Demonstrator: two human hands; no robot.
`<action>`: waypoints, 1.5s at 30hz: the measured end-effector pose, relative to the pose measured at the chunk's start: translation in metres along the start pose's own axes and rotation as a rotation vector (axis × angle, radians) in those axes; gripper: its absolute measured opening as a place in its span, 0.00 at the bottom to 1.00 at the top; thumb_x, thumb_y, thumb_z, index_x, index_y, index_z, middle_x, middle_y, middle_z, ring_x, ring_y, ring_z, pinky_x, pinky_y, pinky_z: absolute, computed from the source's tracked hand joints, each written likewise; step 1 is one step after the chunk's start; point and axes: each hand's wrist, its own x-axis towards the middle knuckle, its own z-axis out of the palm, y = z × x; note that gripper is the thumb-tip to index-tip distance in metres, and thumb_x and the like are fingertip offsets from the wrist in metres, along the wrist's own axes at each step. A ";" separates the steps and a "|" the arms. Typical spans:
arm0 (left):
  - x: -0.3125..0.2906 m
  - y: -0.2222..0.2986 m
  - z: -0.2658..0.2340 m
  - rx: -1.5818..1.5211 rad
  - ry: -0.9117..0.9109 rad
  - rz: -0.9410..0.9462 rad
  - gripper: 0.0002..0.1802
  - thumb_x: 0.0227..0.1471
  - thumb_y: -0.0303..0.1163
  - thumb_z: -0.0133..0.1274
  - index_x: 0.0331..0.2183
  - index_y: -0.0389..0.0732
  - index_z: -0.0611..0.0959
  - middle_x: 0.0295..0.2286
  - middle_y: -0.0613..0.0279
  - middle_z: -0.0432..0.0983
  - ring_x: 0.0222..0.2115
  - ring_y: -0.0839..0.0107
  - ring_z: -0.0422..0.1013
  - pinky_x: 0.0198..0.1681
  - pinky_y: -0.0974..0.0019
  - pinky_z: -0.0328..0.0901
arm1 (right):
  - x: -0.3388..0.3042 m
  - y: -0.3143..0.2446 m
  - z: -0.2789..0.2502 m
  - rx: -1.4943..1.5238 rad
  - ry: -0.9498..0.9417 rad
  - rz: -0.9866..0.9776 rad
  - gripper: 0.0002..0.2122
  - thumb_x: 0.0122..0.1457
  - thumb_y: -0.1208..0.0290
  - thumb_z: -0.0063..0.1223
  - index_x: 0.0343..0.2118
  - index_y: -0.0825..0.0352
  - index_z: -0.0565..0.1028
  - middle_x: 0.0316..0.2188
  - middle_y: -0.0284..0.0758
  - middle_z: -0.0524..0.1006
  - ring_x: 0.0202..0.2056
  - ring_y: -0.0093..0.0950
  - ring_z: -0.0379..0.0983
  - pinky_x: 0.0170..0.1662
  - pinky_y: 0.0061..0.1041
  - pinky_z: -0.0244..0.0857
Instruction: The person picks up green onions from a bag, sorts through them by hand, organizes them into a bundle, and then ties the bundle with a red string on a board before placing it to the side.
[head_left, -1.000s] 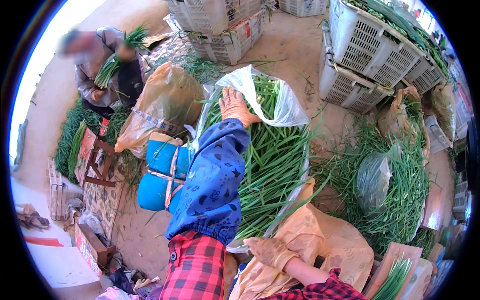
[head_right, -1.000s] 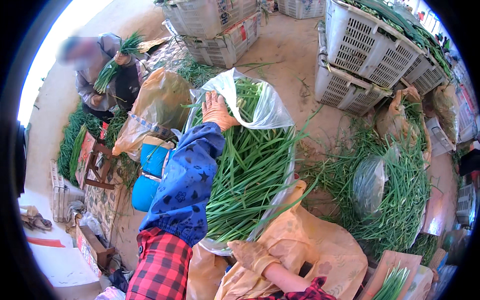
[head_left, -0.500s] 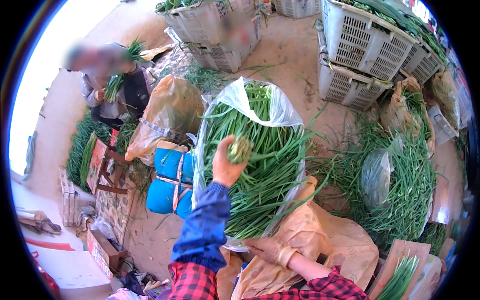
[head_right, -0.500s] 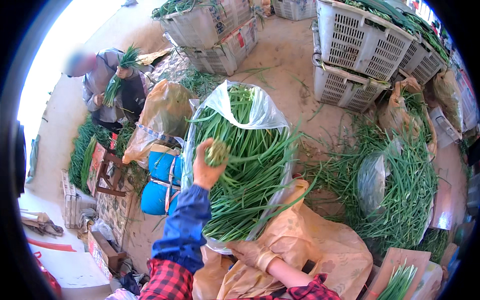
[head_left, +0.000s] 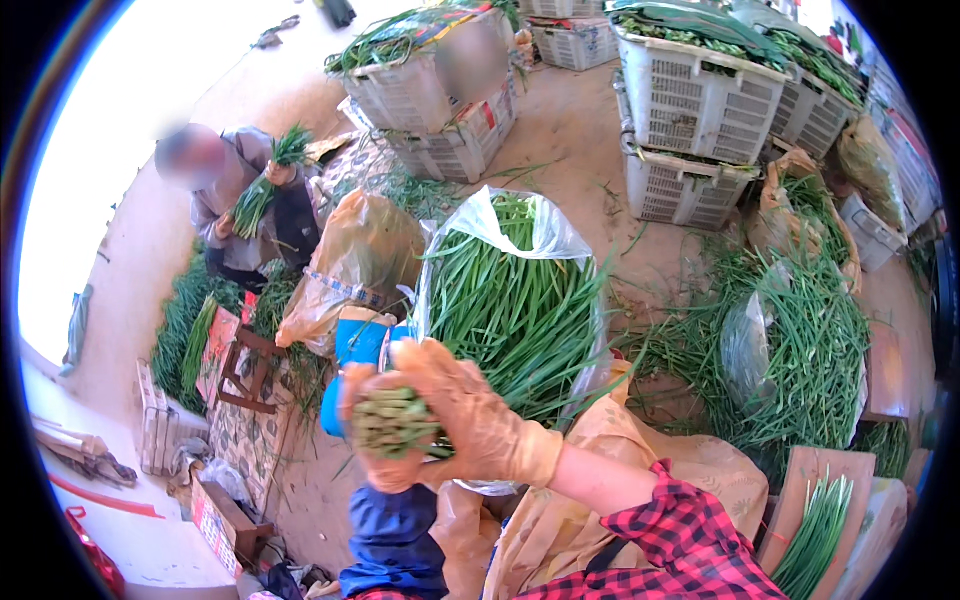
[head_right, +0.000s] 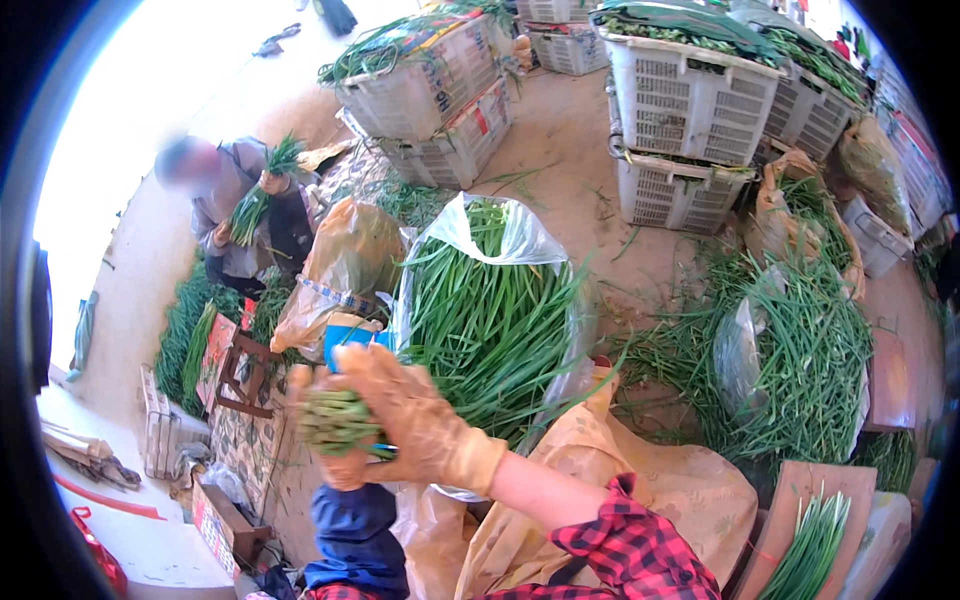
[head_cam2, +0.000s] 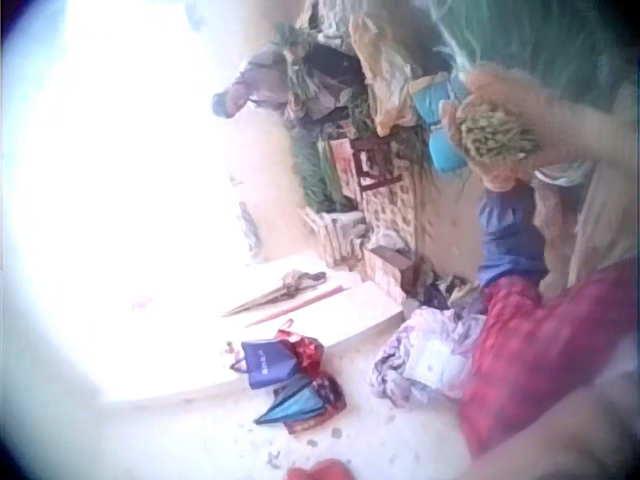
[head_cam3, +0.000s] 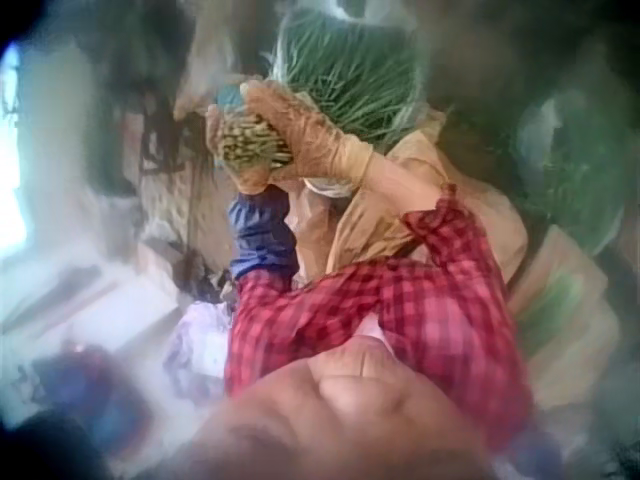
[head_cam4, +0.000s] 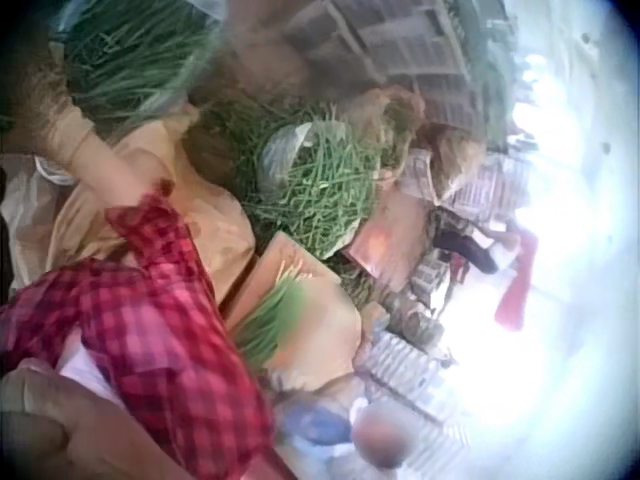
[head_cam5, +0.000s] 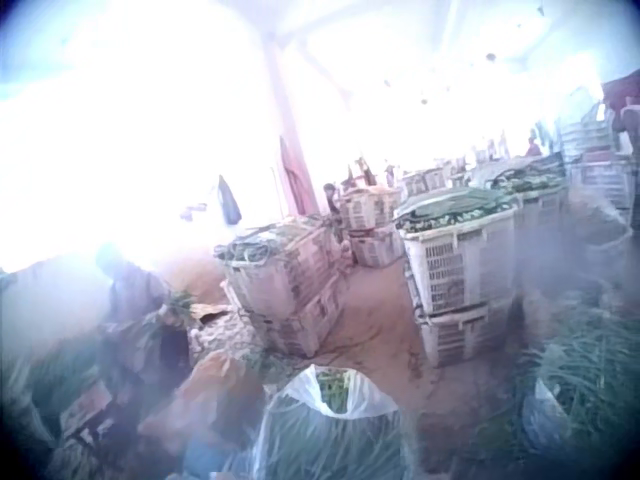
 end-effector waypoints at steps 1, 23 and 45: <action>0.006 0.008 0.000 -0.148 0.082 -0.074 0.48 0.30 0.23 0.60 0.52 0.40 0.51 0.43 0.56 0.61 0.42 0.66 0.62 0.46 0.66 0.59 | 0.012 -0.010 -0.006 0.048 0.069 -0.117 0.45 0.35 0.54 0.60 0.55 0.66 0.48 0.56 0.44 0.48 0.58 0.42 0.40 0.57 0.39 0.38; 0.008 0.055 0.153 -0.285 -1.409 -0.781 0.57 0.32 0.56 0.55 0.56 0.42 0.44 0.56 0.55 0.38 0.57 0.64 0.36 0.57 0.63 0.36 | -0.154 -0.083 -0.117 1.677 0.734 0.417 0.27 0.43 0.69 0.48 0.49 0.69 0.59 0.43 0.39 0.68 0.41 0.32 0.68 0.48 0.32 0.61; -0.150 -0.211 0.293 0.304 -0.940 -1.865 0.63 0.36 0.27 0.61 0.53 0.47 0.24 0.42 0.53 0.66 0.28 0.68 0.72 0.28 0.60 0.70 | -0.405 0.198 -0.038 1.649 1.347 1.198 0.17 0.48 0.57 0.50 0.36 0.64 0.71 0.32 0.39 0.74 0.33 0.37 0.70 0.40 0.36 0.65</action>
